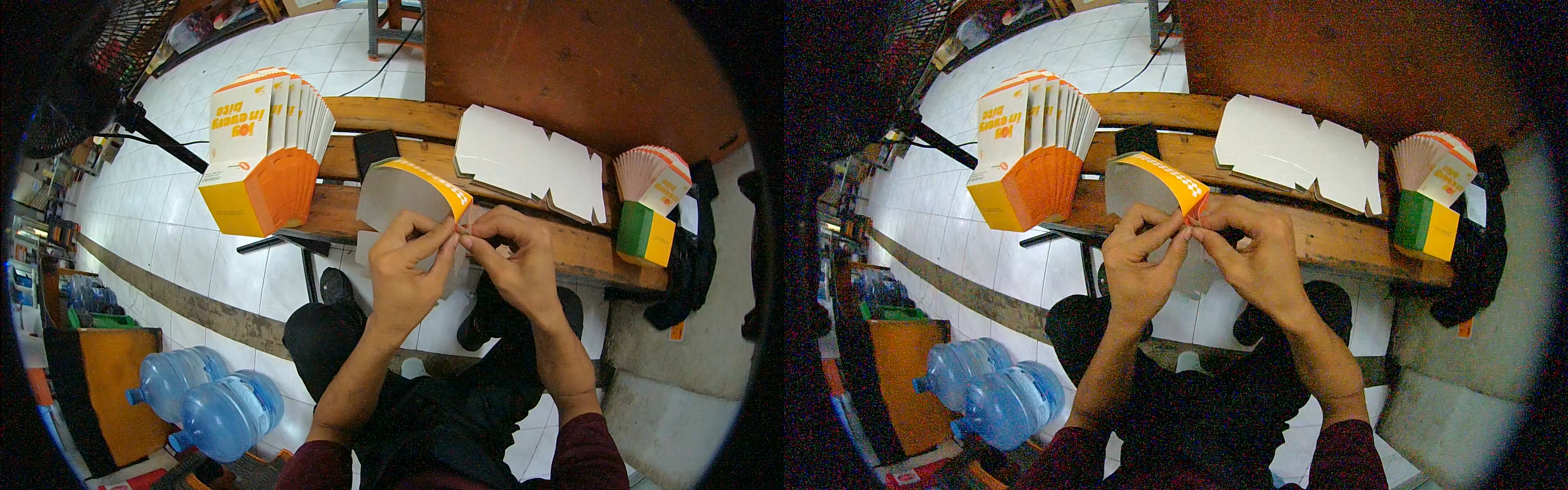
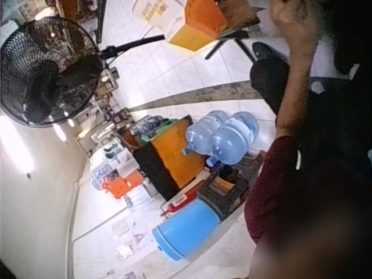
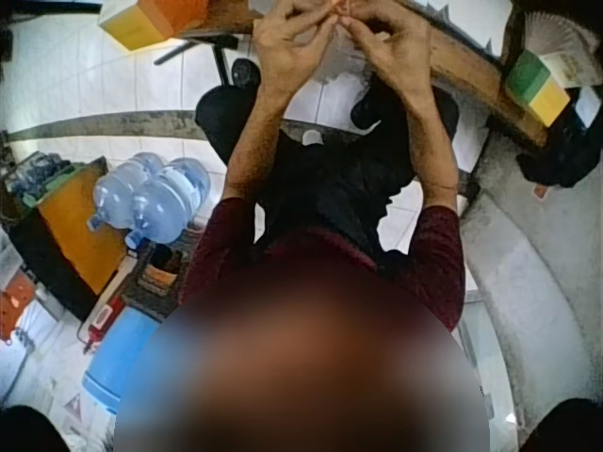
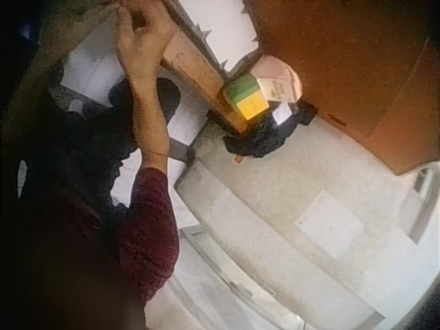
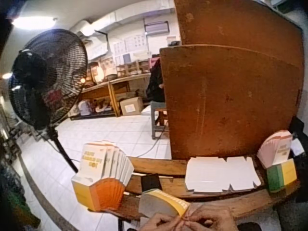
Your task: The person assembles small cardboard boxes by folding flaps and applying adhesive tape to secure the edges. They handle multiple flat box blanks, fold them into shape, and place completed boxes on a wooden bench. A smartphone is briefly used during the process.
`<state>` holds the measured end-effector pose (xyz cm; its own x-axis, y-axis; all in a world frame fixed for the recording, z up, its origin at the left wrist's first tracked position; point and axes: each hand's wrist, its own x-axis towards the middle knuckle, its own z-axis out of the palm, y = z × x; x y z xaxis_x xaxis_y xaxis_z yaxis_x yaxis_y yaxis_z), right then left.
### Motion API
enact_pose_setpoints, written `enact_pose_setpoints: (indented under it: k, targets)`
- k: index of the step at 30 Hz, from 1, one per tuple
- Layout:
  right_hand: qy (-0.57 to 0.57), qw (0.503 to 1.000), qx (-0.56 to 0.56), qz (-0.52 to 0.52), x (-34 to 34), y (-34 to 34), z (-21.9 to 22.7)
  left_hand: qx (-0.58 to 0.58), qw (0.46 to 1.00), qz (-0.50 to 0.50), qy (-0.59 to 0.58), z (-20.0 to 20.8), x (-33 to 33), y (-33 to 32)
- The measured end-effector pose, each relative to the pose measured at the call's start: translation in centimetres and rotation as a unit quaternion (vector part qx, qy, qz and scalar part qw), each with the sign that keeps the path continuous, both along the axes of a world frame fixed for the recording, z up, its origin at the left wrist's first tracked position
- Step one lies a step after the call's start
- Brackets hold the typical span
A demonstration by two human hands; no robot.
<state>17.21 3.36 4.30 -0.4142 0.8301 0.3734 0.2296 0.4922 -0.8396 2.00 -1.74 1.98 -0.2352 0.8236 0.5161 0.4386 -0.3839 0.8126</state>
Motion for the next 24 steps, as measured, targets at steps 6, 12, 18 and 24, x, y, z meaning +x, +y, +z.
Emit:
enact_pose_setpoints:
  k: [6, 12, 18, 24]
  targets:
    - [0.035, 0.997, 0.037, -0.055, -0.9, -0.7, -0.1, 0.018, 0.998, 0.027, -0.061, -0.2, 0.3, 0.1]
    - [0.043, 0.997, 0.036, -0.055, -0.7, -0.7, -0.2, 0.056, 0.998, 0.015, -0.009, -0.2, 0.1, 0.2]
    - [-0.008, 0.994, 0.100, -0.035, -1.4, -1.2, -0.5, 0.043, 0.998, 0.004, -0.047, 0.0, 0.1, 0.1]
    - [-0.051, 0.993, 0.059, 0.092, -0.8, -0.5, -0.1, -0.016, 0.980, 0.026, -0.199, 0.3, -1.2, -0.2]
